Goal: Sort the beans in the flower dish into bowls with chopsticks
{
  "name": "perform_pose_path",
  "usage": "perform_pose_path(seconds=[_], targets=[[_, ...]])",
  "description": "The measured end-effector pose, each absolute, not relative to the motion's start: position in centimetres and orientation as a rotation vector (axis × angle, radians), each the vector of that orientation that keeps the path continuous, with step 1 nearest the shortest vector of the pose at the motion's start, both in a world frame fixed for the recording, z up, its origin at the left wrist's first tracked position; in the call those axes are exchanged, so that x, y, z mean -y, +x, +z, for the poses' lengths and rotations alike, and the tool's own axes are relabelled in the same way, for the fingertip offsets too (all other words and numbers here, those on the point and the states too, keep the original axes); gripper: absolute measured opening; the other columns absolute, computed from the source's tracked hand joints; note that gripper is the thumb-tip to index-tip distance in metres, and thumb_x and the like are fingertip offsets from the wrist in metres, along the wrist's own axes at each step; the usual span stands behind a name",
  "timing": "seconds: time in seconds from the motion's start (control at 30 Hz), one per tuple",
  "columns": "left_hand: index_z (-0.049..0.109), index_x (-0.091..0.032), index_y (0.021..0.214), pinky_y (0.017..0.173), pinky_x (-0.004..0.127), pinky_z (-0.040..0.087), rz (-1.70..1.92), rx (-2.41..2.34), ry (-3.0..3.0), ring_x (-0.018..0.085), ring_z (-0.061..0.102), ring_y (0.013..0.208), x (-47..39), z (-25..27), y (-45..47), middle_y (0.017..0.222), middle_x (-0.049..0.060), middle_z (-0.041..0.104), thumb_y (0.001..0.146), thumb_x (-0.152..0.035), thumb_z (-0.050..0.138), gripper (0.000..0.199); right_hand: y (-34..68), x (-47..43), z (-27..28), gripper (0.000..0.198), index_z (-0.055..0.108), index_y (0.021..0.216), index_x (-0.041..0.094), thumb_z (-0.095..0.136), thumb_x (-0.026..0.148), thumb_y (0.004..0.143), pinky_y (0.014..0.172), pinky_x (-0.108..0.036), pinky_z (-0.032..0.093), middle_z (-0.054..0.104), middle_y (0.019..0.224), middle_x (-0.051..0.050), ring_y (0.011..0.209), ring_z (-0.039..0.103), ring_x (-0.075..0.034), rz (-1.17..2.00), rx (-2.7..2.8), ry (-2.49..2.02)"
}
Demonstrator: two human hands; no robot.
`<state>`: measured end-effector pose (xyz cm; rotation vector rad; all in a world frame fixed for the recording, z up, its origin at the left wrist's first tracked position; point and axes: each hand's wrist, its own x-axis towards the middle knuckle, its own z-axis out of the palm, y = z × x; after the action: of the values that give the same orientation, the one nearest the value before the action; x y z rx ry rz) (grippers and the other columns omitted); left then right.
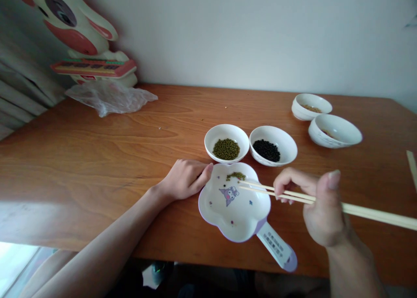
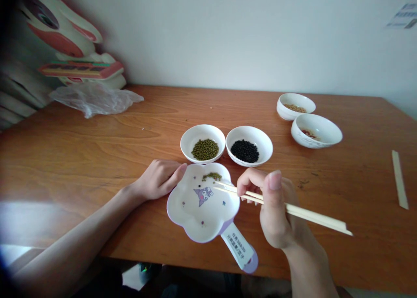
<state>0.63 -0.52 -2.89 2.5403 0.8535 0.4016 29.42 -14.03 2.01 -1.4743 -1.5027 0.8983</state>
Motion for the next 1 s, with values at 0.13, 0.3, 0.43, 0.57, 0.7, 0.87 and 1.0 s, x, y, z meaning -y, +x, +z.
perform_pose_path(seconds=[0.13,0.3,0.43,0.57,0.7,0.87,1.0], targets=[[0.044,-0.019,0.069,0.06,0.028,0.03,0.4,-0.849,2.534,0.011,0.04,0.056,0.55,-2.81,0.63,0.064,-0.001,0.054,0.11,-0.038,0.031,0.047,29.2,13.88,2.16,0.084,0.064,0.072,0.023,0.004,0.076,0.099,0.062,-0.036,0.04,0.063,0.068,-0.004,0.065,0.058,-0.02,0.855,1.535,-1.471],[0.044,-0.019,0.069,0.059,0.028,0.029,0.406,-0.855,2.53,0.011,0.04,0.055,0.56,-2.84,0.58,0.063,-0.001,0.054,0.11,-0.038,0.031,0.048,29.16,13.92,2.09,0.085,0.064,0.071,0.023,0.003,0.075,0.099,0.063,-0.036,0.041,0.063,0.068,-0.004,0.065,0.059,-0.02,0.828,1.552,-1.472],[0.046,-0.018,0.069,0.06,0.028,0.029,0.409,-0.847,2.541,0.01,0.04,0.056,0.49,-3.0,0.6,0.064,-0.001,0.055,0.11,-0.037,0.031,0.048,29.07,13.93,1.98,0.086,0.065,0.072,0.023,0.003,0.076,0.098,0.061,-0.035,0.041,0.063,0.067,-0.004,0.064,0.059,-0.02,0.859,1.531,-1.465],[0.045,-0.018,0.069,0.06,0.028,0.03,0.408,-0.853,2.539,0.01,0.041,0.056,0.49,-3.03,0.63,0.064,-0.001,0.054,0.11,-0.037,0.031,0.047,28.94,13.9,1.97,0.083,0.065,0.07,0.023,0.006,0.074,0.1,0.06,-0.034,0.042,0.063,0.066,-0.004,0.063,0.059,-0.019,0.846,1.518,-1.452],[0.045,-0.018,0.069,0.06,0.028,0.03,0.41,-0.855,2.535,0.01,0.04,0.056,0.56,-2.92,0.62,0.064,-0.002,0.054,0.11,-0.038,0.032,0.048,28.82,13.9,2.06,0.082,0.066,0.068,0.023,0.008,0.07,0.103,0.057,-0.033,0.041,0.063,0.063,-0.004,0.06,0.058,-0.018,0.784,1.516,-1.464],[0.045,-0.018,0.069,0.059,0.028,0.029,0.407,-0.861,2.536,0.01,0.039,0.055,0.65,-2.84,0.55,0.063,-0.001,0.054,0.11,-0.038,0.031,0.048,28.57,13.84,2.21,0.084,0.065,0.066,0.022,0.008,0.073,0.101,0.056,-0.033,0.04,0.061,0.061,-0.005,0.059,0.056,-0.019,0.818,1.49,-1.432],[0.045,-0.018,0.068,0.06,0.028,0.03,0.41,-0.86,2.543,0.01,0.04,0.056,0.64,-2.82,0.54,0.063,-0.001,0.054,0.11,-0.038,0.031,0.049,28.52,13.8,2.09,0.085,0.065,0.069,0.022,0.007,0.077,0.099,0.057,-0.034,0.041,0.061,0.064,-0.005,0.061,0.055,-0.019,0.881,1.445,-1.416]])
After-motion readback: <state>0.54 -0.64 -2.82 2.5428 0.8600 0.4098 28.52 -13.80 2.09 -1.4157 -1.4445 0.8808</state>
